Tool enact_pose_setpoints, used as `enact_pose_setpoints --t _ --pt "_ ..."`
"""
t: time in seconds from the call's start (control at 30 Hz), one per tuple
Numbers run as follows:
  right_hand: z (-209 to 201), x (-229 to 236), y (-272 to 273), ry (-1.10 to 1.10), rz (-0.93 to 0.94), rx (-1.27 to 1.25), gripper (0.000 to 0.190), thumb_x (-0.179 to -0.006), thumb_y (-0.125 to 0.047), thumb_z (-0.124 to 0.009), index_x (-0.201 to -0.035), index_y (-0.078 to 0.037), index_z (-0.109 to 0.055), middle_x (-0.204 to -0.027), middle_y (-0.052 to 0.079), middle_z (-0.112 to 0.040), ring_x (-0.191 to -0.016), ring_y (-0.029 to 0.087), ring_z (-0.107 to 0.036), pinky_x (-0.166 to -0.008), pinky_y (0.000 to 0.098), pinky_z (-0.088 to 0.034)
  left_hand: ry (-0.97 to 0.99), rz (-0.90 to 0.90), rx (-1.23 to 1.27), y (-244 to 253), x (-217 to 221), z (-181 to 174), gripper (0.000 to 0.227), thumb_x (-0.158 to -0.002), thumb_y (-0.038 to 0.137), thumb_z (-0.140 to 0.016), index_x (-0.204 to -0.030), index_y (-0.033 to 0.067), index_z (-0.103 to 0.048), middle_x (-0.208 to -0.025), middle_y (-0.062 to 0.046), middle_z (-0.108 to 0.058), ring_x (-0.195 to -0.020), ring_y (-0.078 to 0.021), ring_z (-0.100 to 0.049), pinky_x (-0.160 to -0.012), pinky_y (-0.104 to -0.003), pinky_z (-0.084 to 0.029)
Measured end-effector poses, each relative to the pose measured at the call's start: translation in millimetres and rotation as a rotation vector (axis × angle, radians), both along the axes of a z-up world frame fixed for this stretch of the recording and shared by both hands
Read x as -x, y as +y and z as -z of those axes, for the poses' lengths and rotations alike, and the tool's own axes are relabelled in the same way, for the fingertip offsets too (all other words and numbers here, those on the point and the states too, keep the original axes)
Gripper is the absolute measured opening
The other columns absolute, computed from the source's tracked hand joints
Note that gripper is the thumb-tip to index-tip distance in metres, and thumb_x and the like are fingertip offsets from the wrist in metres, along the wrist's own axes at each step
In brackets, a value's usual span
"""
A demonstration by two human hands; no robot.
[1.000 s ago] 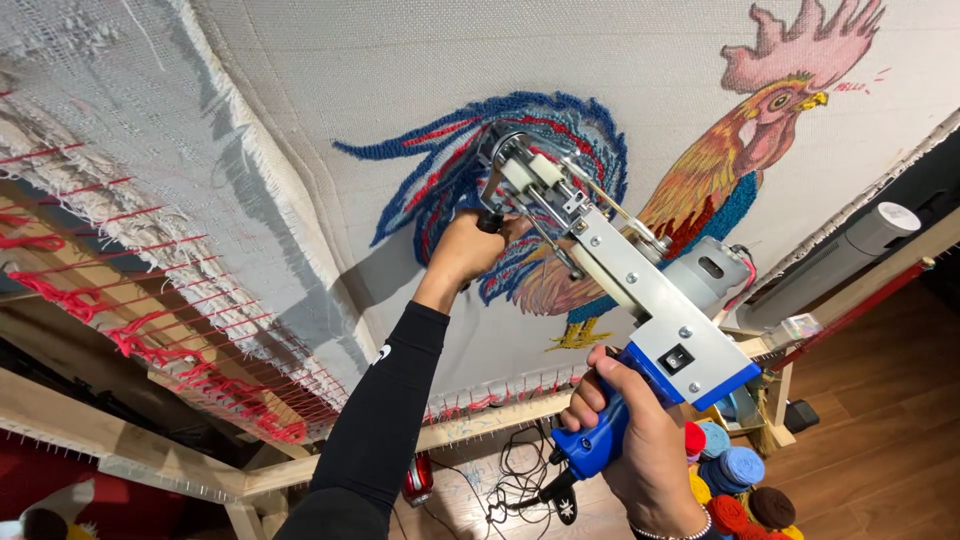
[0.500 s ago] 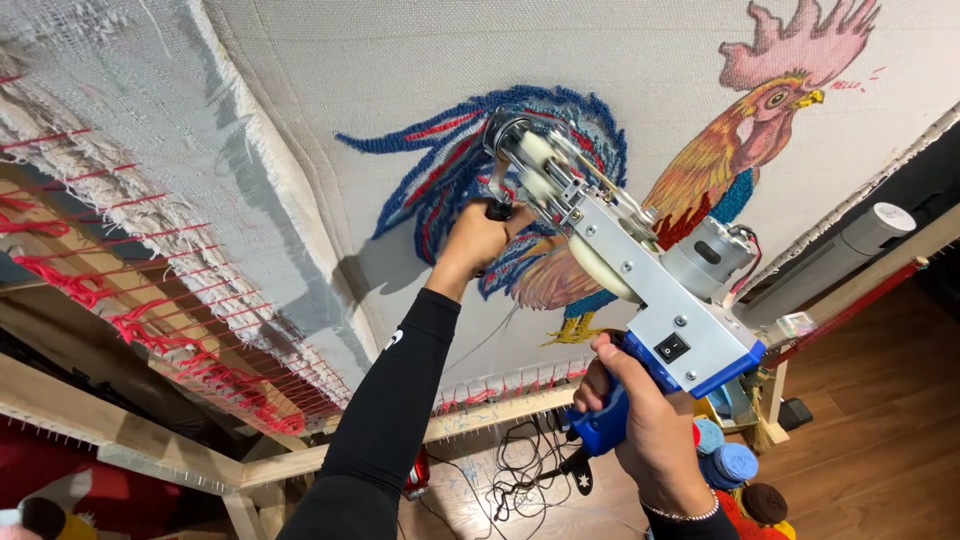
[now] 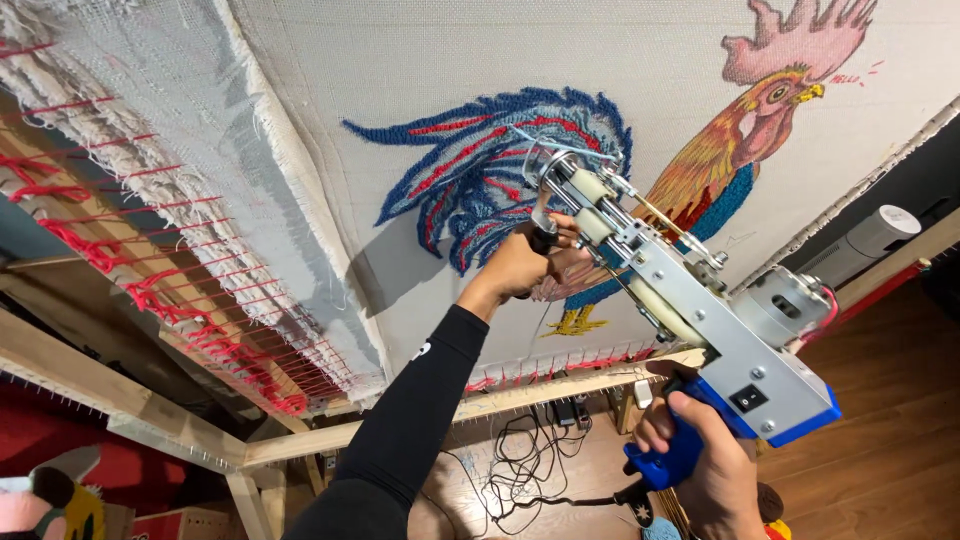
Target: The person uses an electric tufting gun to punch blue and red yarn into a stretched canvas, filling in the tail feathers of a rooster design. They occasionally pause to pull and adjust loose yarn strands by hand before resuming tufting.
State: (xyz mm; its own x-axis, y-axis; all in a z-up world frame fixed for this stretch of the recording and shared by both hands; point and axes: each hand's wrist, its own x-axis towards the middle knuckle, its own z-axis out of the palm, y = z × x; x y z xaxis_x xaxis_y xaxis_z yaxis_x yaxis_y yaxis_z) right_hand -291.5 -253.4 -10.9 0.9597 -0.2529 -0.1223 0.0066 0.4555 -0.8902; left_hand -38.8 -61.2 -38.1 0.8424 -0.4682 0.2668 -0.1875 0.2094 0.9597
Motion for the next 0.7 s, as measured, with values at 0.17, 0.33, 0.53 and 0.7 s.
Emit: enact_pose_setpoints --t 0.17,0.33,0.53,0.7 --pt "-0.7 6.5 -11.7 0.005 -0.008 0.024 0.036 -0.087 -0.015 -0.06 -0.119 0.002 -0.058 -0.064 0.007 -0.044 -0.055 0.019 -0.044 -0.056 0.0395 -0.043 -0.328 -0.168 0.051 -14.4 1.0 17.1 0.035 -0.093 0.012 -0.083 -0.119 -0.0012 -0.064 -0.112 -0.014 -0.072 -0.097 -0.0149 -0.069 -0.079 -0.03 -0.058" --pt "-7.0 10.7 -15.9 0.015 -0.008 0.082 0.041 -0.084 -0.012 -0.06 -0.121 0.005 -0.057 -0.063 0.009 -0.046 -0.055 0.02 -0.045 -0.055 0.0406 -0.043 0.067 -0.106 -0.066 -7.3 11.8 16.4 0.017 -0.097 0.016 -0.068 -0.103 -0.0001 -0.068 -0.084 -0.009 -0.076 -0.073 -0.0119 -0.074 -0.053 -0.03 -0.049" --pt "5.5 5.4 -36.2 -0.072 -0.141 0.102 0.044 -0.081 -0.011 -0.066 -0.12 0.009 -0.061 -0.063 0.01 -0.048 -0.054 0.021 -0.047 -0.052 0.0383 -0.04 0.134 -0.069 0.099 12.7 28.4 43.5 0.007 -0.096 0.016 -0.067 -0.098 0.0104 -0.063 -0.067 -0.003 -0.065 -0.056 -0.0101 -0.061 -0.051 -0.028 -0.051" --pt "8.7 -15.0 -48.5 -0.174 -0.383 0.215 0.064 -0.082 -0.027 -0.077 -0.128 0.012 -0.056 -0.073 0.016 -0.056 -0.063 0.024 -0.055 -0.058 0.0421 -0.047 0.066 -0.2 0.092 41.2 29.7 100.1 0.013 -0.097 0.01 -0.07 -0.091 0.0049 -0.06 -0.071 -0.003 -0.065 -0.06 -0.0109 -0.06 -0.054 -0.029 -0.049"
